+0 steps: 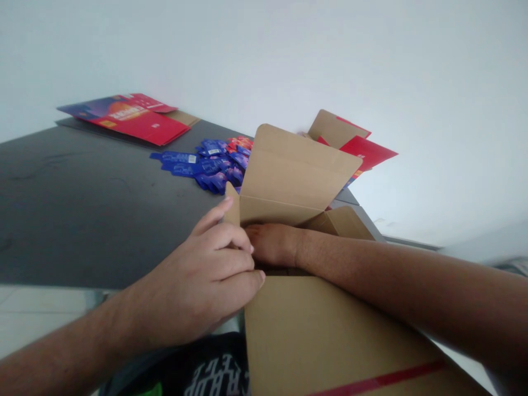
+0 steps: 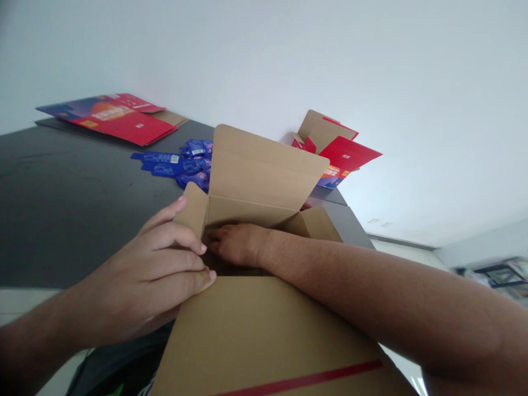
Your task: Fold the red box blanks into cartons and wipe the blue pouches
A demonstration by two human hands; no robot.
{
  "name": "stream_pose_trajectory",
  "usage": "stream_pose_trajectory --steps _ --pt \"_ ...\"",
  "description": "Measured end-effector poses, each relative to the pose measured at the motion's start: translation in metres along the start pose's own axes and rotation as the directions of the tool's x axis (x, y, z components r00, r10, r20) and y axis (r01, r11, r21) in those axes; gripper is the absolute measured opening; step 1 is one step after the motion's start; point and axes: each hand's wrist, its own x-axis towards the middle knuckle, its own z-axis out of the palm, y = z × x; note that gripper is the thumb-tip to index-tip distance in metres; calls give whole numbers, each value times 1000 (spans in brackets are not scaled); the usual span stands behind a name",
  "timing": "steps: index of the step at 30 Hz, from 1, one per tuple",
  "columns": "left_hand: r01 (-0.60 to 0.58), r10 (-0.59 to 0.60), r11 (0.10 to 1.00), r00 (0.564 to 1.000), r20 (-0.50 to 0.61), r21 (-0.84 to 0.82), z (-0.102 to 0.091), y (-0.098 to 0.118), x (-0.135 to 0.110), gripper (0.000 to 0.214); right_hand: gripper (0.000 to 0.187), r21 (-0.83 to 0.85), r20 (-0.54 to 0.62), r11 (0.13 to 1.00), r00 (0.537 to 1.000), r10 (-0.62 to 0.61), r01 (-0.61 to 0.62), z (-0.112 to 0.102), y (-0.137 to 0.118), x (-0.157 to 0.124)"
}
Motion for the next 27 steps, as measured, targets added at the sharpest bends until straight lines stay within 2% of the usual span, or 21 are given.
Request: stream_pose_trajectory --steps 5,8,21,27 --pt "-1 1 1000 1000 3 -7 0 -1 1 15 31 -177 79 983 994 70 -55 -5 -2 -3" --pt "3 -3 1000 1000 0 -5 -1 0 2 14 30 -213 60 974 994 87 -73 -9 -4 -5" --pt "18 -18 1000 1000 21 2 0 0 0 17 29 -132 91 990 995 -41 53 -3 -1 -2" --pt "25 -25 1000 999 33 -10 0 1 0 16 34 -89 92 995 995 -27 35 -6 -2 1"
